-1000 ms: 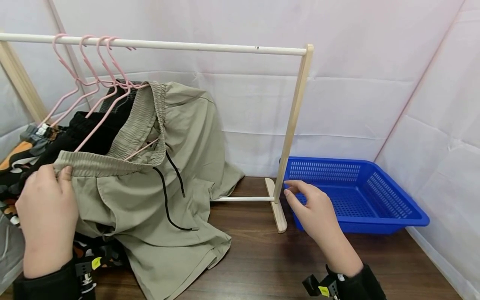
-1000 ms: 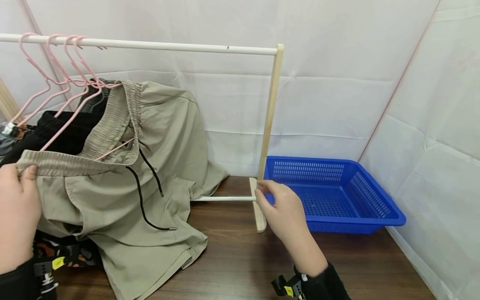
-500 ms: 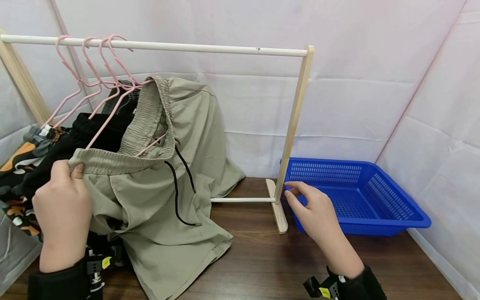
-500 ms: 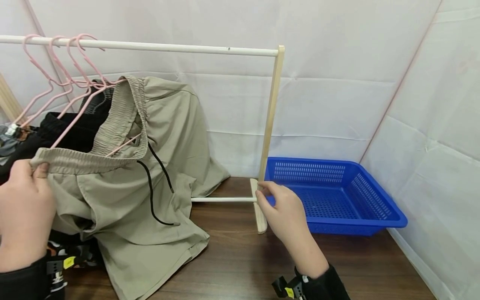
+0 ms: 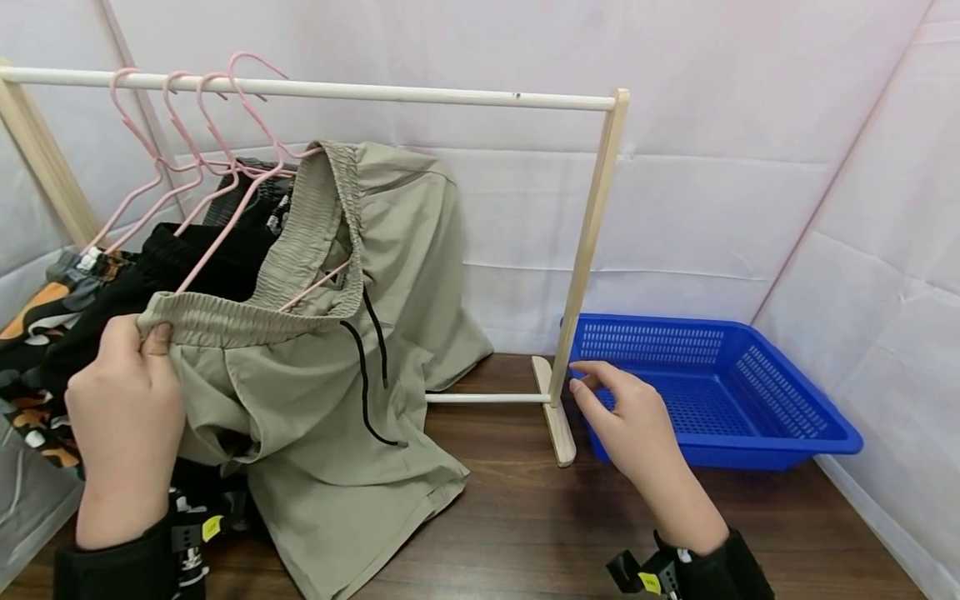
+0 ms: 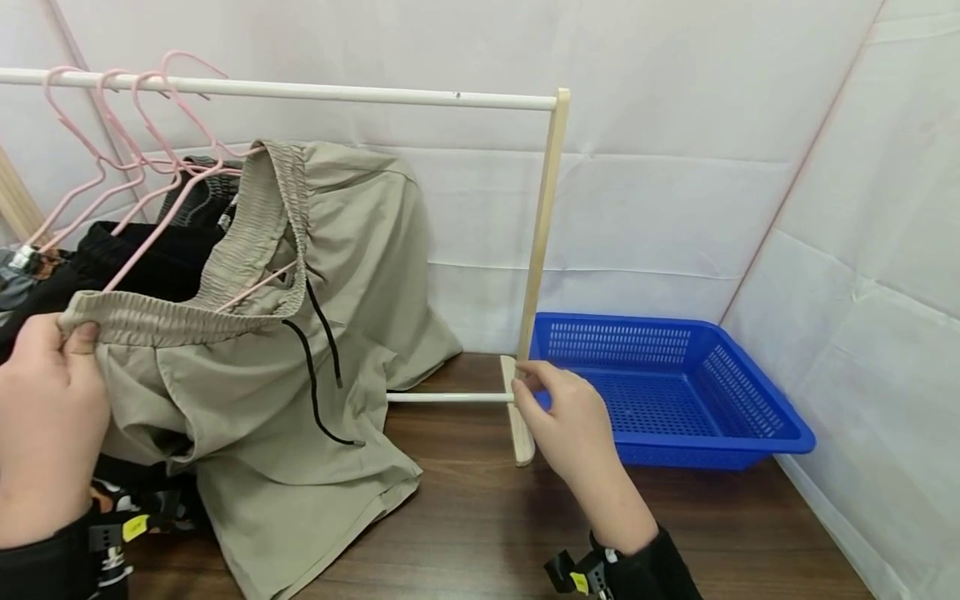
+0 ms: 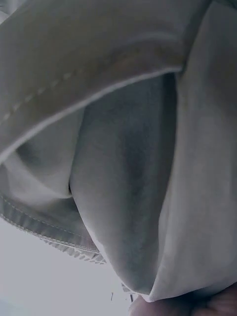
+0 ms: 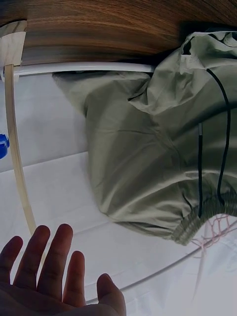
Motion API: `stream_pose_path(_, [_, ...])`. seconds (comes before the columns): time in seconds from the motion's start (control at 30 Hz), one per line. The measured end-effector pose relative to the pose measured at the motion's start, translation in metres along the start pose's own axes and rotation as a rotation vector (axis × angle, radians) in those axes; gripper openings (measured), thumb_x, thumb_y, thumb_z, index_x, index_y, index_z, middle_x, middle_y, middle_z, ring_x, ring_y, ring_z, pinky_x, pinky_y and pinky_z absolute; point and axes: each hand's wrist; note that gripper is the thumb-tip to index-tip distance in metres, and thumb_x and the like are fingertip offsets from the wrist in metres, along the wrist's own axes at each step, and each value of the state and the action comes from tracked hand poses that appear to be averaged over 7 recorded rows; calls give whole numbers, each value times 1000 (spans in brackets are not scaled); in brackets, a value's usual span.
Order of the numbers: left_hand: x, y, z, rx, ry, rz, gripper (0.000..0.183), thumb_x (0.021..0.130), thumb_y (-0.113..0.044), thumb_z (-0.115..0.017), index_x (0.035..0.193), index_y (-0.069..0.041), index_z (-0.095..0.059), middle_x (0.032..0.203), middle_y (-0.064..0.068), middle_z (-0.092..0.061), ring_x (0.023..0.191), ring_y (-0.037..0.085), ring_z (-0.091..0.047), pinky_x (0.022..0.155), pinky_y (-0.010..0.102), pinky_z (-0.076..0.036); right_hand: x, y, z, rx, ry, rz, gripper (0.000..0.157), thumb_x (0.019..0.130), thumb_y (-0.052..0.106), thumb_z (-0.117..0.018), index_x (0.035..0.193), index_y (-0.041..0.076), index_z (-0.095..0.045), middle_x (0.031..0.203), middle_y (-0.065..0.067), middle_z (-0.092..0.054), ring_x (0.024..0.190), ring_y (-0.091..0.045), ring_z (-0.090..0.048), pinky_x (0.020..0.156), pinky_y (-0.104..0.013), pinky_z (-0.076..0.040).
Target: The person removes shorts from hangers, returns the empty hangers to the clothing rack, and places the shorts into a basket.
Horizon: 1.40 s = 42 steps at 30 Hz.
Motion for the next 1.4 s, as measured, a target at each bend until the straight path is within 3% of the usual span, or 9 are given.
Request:
stream_pose_path(0.37, [2, -10, 9, -26, 57, 47, 28, 102, -17, -53, 103, 11, -56, 77, 29, -56, 56, 47, -55, 46, 17, -26, 3, -2, 7, 5, -28, 5, 30, 100, 30, -56, 121, 13, -67, 93, -1, -68, 60, -17, -44, 53, -33, -37])
stream_pose_path(0.5, [3, -8, 10, -49, 70, 16, 25, 101, -16, -54, 103, 9, -57, 84, 30, -60, 59, 48, -56, 49, 16, -26, 3, -5, 10, 1, -52, 5, 30, 101, 30, -55, 121, 13, -67, 93, -3, -68, 59, -17, -42, 51, -32, -36])
stream_pose_path(0.63, [5, -4, 11, -64, 93, -35, 20, 100, -13, -55, 101, 7, -56, 79, 28, -59, 54, 43, -52, 48, 15, -23, 4, -7, 12, 1, -65, 0, 31, 101, 30, -54, 122, 11, -67, 94, -4, -67, 57, -18, -39, 48, -32, -35])
stream_pose_path(0.77, [5, 0, 12, -81, 117, -82, 17, 99, -11, -56, 100, 6, -56, 72, 24, -57, 52, 39, -51, 47, 16, -24, 4, -9, 14, -4, -77, -2, 32, 101, 30, -54, 122, 11, -67, 98, -6, -67, 69, -20, -48, 54, -34, -36])
stream_pose_path(0.9, [5, 6, 14, -98, 149, -81, 17, 99, -12, -56, 102, 5, -58, 73, 23, -58, 51, 13, -48, 48, 16, -25, 4, -10, 16, 9, -77, -13, 33, 102, 31, -53, 124, 11, -65, 104, -9, -68, 84, -23, -55, 61, -37, -38])
stream_pose_path(1.0, [5, 12, 16, -117, 168, -78, 15, 99, -9, -57, 103, 5, -60, 78, 23, -60, 58, -13, -37, 50, 15, -27, 4, -12, 17, 19, -78, -25, 34, 102, 33, -52, 125, 11, -65, 108, -10, -68, 95, -27, -59, 67, -40, -42])
stream_pose_path(1.07, [4, 15, 18, -139, 178, -81, 14, 98, -7, -56, 103, 6, -60, 81, 25, -61, 63, -21, -32, 53, 14, -29, 5, -14, 16, 26, -81, -35, 36, 102, 34, -51, 125, 11, -64, 110, -11, -67, 105, -30, -59, 74, -45, -46])
stream_pose_path(1.23, [4, 18, 20, -166, 204, -118, 13, 99, -6, -56, 103, 5, -60, 81, 24, -61, 66, -23, -31, 55, 15, -29, 6, -20, 15, 54, -96, -32, 37, 102, 32, -52, 128, 8, -62, 118, -11, -65, 116, -32, -54, 91, -55, -43])
stream_pose_path(1.4, [5, 19, 22, -181, 233, -203, 11, 99, -8, -56, 101, 3, -60, 71, 15, -57, 62, -17, -35, 53, 16, -30, 7, -21, 15, 79, -101, -22, 45, 101, 29, -53, 141, 7, -49, 132, -13, -54, 121, -33, -49, 98, -54, -38])
Point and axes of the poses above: each hand's wrist, its own x-axis towards the middle knuckle, its own z-axis out of the back of the hand, y = z × x
